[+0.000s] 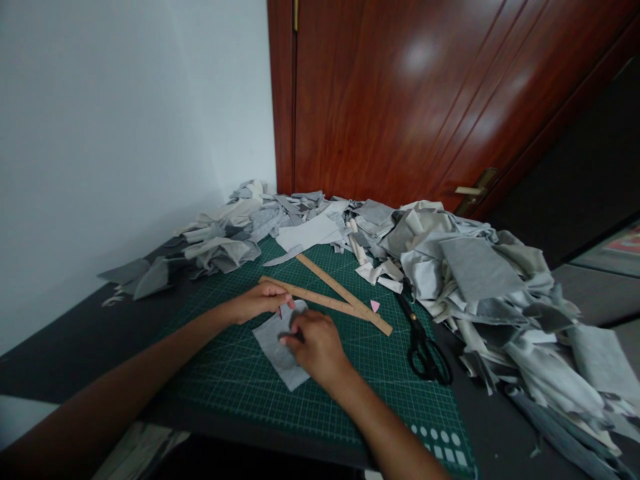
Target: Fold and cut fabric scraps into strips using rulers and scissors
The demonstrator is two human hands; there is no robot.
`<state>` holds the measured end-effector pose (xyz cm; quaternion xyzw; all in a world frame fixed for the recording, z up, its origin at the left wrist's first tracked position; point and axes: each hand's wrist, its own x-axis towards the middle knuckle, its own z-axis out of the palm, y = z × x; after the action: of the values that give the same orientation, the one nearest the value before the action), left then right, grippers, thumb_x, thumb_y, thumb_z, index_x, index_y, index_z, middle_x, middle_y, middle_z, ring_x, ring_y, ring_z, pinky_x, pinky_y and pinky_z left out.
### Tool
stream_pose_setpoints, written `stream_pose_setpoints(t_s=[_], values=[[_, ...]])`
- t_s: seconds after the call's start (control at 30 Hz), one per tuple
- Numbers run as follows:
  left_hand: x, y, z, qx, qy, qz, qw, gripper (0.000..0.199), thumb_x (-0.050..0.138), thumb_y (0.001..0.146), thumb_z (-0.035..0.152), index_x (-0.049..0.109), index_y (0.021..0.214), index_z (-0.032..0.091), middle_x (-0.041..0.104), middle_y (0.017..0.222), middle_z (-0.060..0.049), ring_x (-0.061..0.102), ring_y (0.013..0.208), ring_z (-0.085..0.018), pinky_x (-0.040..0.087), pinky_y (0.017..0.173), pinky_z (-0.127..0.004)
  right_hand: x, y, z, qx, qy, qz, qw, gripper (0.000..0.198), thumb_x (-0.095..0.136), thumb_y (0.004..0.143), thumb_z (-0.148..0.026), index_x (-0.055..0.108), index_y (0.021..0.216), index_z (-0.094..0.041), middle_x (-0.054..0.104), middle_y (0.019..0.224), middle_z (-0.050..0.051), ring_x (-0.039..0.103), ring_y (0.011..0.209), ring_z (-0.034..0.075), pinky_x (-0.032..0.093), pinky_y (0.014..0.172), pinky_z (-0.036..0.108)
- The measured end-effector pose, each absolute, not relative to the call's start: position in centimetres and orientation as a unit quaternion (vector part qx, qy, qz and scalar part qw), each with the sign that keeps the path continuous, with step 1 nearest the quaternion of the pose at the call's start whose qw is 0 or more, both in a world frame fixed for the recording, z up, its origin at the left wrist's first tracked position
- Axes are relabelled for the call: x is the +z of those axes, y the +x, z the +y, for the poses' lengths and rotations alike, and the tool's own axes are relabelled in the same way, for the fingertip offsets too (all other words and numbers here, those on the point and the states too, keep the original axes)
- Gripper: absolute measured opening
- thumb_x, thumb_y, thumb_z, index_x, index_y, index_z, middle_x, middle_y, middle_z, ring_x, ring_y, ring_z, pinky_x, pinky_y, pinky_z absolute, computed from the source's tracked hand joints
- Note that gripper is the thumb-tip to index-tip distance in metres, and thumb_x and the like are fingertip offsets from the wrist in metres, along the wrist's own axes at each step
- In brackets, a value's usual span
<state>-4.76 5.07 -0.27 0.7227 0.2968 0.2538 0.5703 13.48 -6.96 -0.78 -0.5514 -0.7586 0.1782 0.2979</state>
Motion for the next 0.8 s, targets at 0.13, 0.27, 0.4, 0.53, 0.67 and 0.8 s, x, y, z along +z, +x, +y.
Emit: stream_pose_setpoints(t_s=[0.13,0.27,0.4,0.53,0.67,0.8], values=[[-0.4,-4.7,5.2,0.225,0.728,0.289,0.579,0.049,0.073,0.083,0.062,0.074,0.083,0.013,0.067,0.073,-0.003,0.060,0.064,-0.014,0.051,0.059,-0.025,-0.5,13.3,-7.3,0.217,-0.524,-0.761,0.315,0.015,0.079,0.085,-0.013,0.066,0.081,-0.020,0.068,0.087,0.001,0.065,0.083,0.019,0.044,0.075,0.030],[-0.6,-4.5,5.3,0.208,0.734,0.279,0.583,0.048,0.076,0.081,0.060,0.072,0.081,0.013,0.062,0.068,0.000,0.058,0.062,-0.012,0.051,0.056,-0.023,0.0,13.2,-7.7,0.200,-0.513,-0.790,0.269,0.040,0.089,0.078,-0.026,0.068,0.111,-0.018,0.071,0.097,0.005,0.065,0.087,0.023,0.044,0.079,0.033],[-0.8,-4.5,5.3,0.198,0.739,0.265,0.587,0.041,0.079,0.080,0.051,0.076,0.098,0.014,0.071,0.084,-0.004,0.062,0.070,-0.014,0.052,0.059,-0.023,0.0,12.7,-8.0,0.250,-0.519,-0.766,0.285,0.016,0.083,0.084,-0.017,0.068,0.089,-0.020,0.067,0.082,-0.001,0.062,0.075,0.017,0.039,0.070,0.029],[-0.8,-4.8,5.5,0.189,0.740,0.254,0.594,0.031,0.080,0.080,0.039,0.076,0.097,0.014,0.073,0.086,-0.004,0.064,0.072,-0.013,0.051,0.063,-0.022,-0.2,13.2,-7.7,0.313,-0.511,-0.726,0.339,0.024,0.075,0.085,-0.010,0.058,0.072,-0.020,0.060,0.073,-0.004,0.056,0.069,0.014,0.036,0.064,0.025],[-0.6,-5.1,5.5,0.171,0.741,0.267,0.592,0.031,0.082,0.077,0.038,0.074,0.097,0.015,0.073,0.082,-0.002,0.065,0.070,-0.013,0.051,0.062,-0.022,-0.2,14.6,-6.9,0.351,-0.549,-0.679,0.338,0.019,0.066,0.092,-0.022,0.058,0.074,-0.020,0.059,0.068,-0.004,0.055,0.063,0.014,0.035,0.059,0.025],[-0.5,-4.9,5.2,0.171,0.744,0.303,0.570,0.048,0.060,0.093,0.059,0.070,0.087,0.013,0.064,0.065,0.000,0.059,0.051,-0.012,0.048,0.049,-0.022,0.0,15.1,-6.7,0.298,-0.626,-0.664,0.281,0.010,0.071,0.088,-0.025,0.064,0.083,-0.021,0.063,0.071,-0.002,0.059,0.066,0.016,0.033,0.059,0.027]])
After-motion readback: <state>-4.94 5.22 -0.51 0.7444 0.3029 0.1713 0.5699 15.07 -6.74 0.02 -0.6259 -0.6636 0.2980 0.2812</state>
